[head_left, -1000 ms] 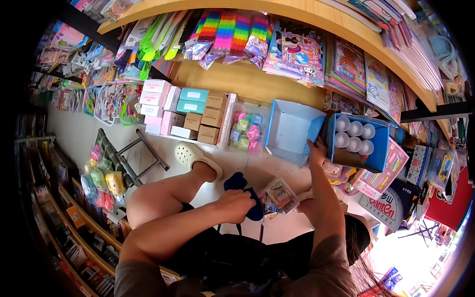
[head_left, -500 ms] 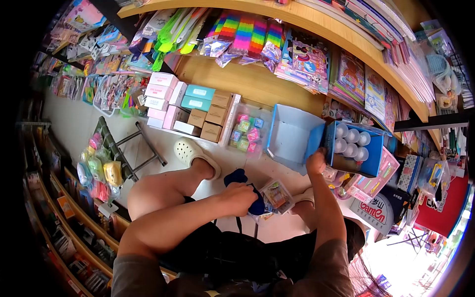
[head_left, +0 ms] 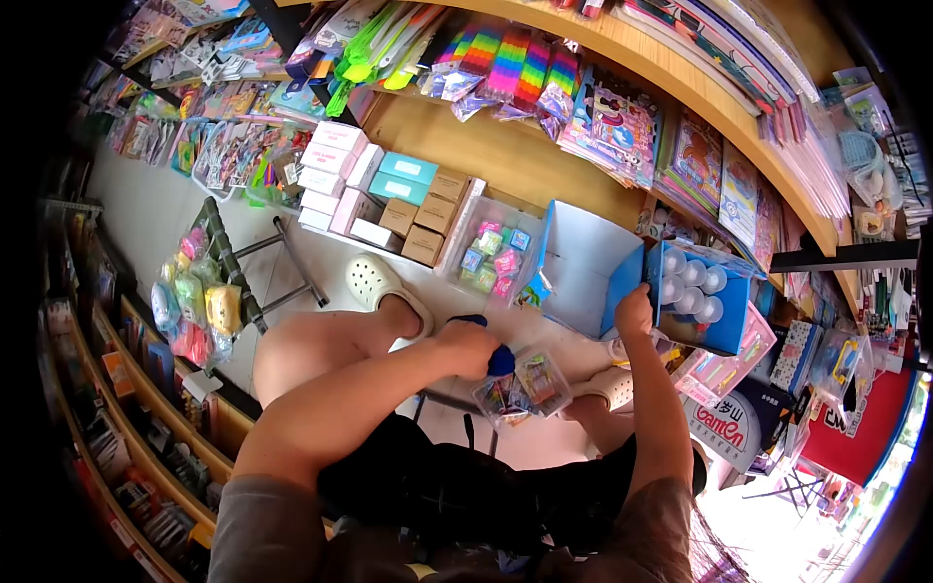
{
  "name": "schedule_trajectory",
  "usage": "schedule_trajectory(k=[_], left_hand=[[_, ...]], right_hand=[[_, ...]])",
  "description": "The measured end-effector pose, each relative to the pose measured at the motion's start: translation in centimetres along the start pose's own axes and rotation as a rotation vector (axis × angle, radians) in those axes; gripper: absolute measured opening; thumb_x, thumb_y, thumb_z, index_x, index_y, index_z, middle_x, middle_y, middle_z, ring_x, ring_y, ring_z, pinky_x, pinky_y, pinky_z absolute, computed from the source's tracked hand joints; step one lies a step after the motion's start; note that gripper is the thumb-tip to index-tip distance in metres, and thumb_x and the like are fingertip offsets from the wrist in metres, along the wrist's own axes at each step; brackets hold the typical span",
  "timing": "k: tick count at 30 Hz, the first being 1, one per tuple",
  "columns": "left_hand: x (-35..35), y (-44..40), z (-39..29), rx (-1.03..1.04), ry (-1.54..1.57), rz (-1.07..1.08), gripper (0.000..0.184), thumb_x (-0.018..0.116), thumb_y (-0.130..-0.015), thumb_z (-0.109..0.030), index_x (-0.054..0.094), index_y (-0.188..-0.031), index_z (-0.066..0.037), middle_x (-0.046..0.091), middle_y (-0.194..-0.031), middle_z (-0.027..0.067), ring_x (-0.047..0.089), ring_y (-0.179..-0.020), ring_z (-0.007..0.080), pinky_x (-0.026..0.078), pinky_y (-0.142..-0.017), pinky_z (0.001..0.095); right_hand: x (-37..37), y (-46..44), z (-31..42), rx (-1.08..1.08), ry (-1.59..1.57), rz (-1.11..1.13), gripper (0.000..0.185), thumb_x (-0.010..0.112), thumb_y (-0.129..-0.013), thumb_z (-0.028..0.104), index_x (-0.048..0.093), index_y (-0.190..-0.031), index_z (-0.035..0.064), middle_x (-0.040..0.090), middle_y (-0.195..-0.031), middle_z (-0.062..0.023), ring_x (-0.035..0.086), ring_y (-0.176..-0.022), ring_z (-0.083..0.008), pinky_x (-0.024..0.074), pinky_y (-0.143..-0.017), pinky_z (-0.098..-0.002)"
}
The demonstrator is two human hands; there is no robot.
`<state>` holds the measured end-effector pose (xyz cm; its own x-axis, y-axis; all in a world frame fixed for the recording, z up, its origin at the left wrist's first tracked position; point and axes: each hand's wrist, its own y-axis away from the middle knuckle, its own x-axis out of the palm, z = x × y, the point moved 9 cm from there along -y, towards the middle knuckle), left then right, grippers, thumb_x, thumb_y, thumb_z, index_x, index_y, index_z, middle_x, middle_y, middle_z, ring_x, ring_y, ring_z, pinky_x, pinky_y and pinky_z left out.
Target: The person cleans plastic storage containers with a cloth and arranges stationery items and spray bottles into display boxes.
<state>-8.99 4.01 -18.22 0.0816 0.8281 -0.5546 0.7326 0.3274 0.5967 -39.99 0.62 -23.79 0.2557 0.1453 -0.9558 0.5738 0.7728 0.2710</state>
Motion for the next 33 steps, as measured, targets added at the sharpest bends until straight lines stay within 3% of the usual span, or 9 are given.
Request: schedule_trajectory(k=[3, 4, 8, 11, 14, 19, 20, 26, 33], left_hand=[[0.1, -0.7, 1.2, -0.097, -0.052, -0.098, 0.028, 0.055, -0.070, -0.020, 0.058, -0.091, -0.003, 0.062, -0.083, 0.0165, 0.060, -0.080, 0.0334, 0.047, -0.071, 0.0430], [0.2, -0.9, 1.6, -0.112, -0.065, -0.115, 0.039, 0.055, -0.073, -0.028, 0.052, -0.098, 0.001, 0.062, -0.083, 0.0187, 0.061, -0.081, 0.0329, 0.047, -0.071, 0.0427], [0.3, -0.8, 3.3, -0.323, -0.076, -0.137, 0.048, 0.055, -0.078, -0.037, 0.050, -0.104, 0.004, 0.063, -0.094, 0.0140, 0.061, -0.089, 0.0293, 0.047, -0.076, 0.0376], [1.6, -3.2, 5.3, -0.325, -0.255, -0.236, 0.060, 0.055, -0.078, -0.038, 0.041, -0.117, 0.006, 0.063, -0.083, 0.0165, 0.063, -0.079, 0.0290, 0.049, -0.068, 0.0393], [2.6, -6.2, 6.8, -0.403, -0.295, -0.136, 0.042, 0.055, -0.079, -0.026, 0.049, -0.109, 0.002, 0.064, -0.092, 0.0122, 0.063, -0.086, 0.0251, 0.048, -0.072, 0.0361], [4.6, -10.9, 9.7, -0.406, -0.355, -0.300, 0.027, 0.050, -0.079, -0.016, 0.057, -0.101, -0.001, 0.066, -0.086, 0.0083, 0.064, -0.077, 0.0225, 0.049, -0.064, 0.0354], [4.3, -11.1, 9.6, -0.388, -0.380, -0.319, 0.024, 0.049, -0.079, -0.015, 0.060, -0.097, -0.003, 0.066, -0.083, 0.0074, 0.065, -0.075, 0.0223, 0.049, -0.062, 0.0353], [3.8, -12.0, 9.2, -0.202, -0.464, -0.400, 0.015, 0.052, -0.073, -0.013, 0.066, -0.067, -0.014, 0.065, -0.070, 0.0052, 0.064, -0.072, 0.0217, 0.048, -0.058, 0.0367], [5.0, -13.1, 10.3, -0.191, -0.480, -0.463, 0.013, 0.053, -0.071, -0.012, 0.066, -0.069, -0.012, 0.065, -0.069, 0.0055, 0.063, -0.067, 0.0220, 0.047, -0.057, 0.0383]], right_hand=[[0.2, -0.6, -0.3, -0.010, -0.033, 0.007, 0.020, 0.039, -0.082, 0.006, 0.037, -0.099, -0.0032, 0.059, -0.087, -0.0304, 0.058, -0.082, -0.0443, 0.0482, -0.074, -0.0476], [0.1, -0.6, -0.1, -0.010, -0.042, 0.009, 0.020, 0.039, -0.082, 0.007, 0.037, -0.099, -0.0032, 0.059, -0.087, -0.0304, 0.058, -0.082, -0.0441, 0.0483, -0.074, -0.0475], [-0.2, -0.6, 0.4, -0.010, 0.032, 0.055, 0.019, 0.041, -0.084, 0.008, 0.036, -0.099, -0.0020, 0.060, -0.092, -0.0257, 0.060, -0.085, -0.0392, 0.0497, -0.075, -0.0433], [0.0, -0.8, 0.6, -0.037, 0.024, 0.066, 0.021, 0.041, -0.083, 0.007, 0.036, -0.101, -0.0013, 0.060, -0.094, -0.0259, 0.061, -0.085, -0.0382, 0.0498, -0.075, -0.0424], [-0.5, -0.7, 0.8, -0.086, 0.043, 0.023, 0.025, 0.041, -0.083, 0.007, 0.036, -0.106, -0.0024, 0.060, -0.089, -0.0279, 0.061, -0.081, -0.0397, 0.0502, -0.071, -0.0439], [-0.7, 0.2, 2.1, -0.201, 0.172, 0.119, 0.028, 0.042, -0.081, 0.004, 0.040, -0.109, 0.0007, 0.059, -0.087, -0.0266, 0.061, -0.078, -0.0400, 0.0507, -0.069, -0.0434], [-1.1, 0.2, 2.1, -0.219, 0.151, 0.059, 0.020, 0.045, -0.080, 0.002, 0.049, -0.099, -0.0004, 0.059, -0.088, -0.0255, 0.061, -0.077, -0.0393, 0.0514, -0.067, -0.0420], [-0.1, 0.6, 1.3, -0.308, 0.214, 0.119, 0.009, 0.049, -0.077, 0.002, 0.054, -0.084, -0.0003, 0.059, -0.085, -0.0247, 0.062, -0.077, -0.0365, 0.0517, -0.067, -0.0403], [-2.1, 2.6, 1.9, -0.597, 0.115, 0.076, 0.008, 0.053, -0.074, 0.008, 0.056, -0.077, 0.0012, 0.058, -0.073, -0.0217, 0.060, -0.066, -0.0357, 0.0497, -0.060, -0.0420]])
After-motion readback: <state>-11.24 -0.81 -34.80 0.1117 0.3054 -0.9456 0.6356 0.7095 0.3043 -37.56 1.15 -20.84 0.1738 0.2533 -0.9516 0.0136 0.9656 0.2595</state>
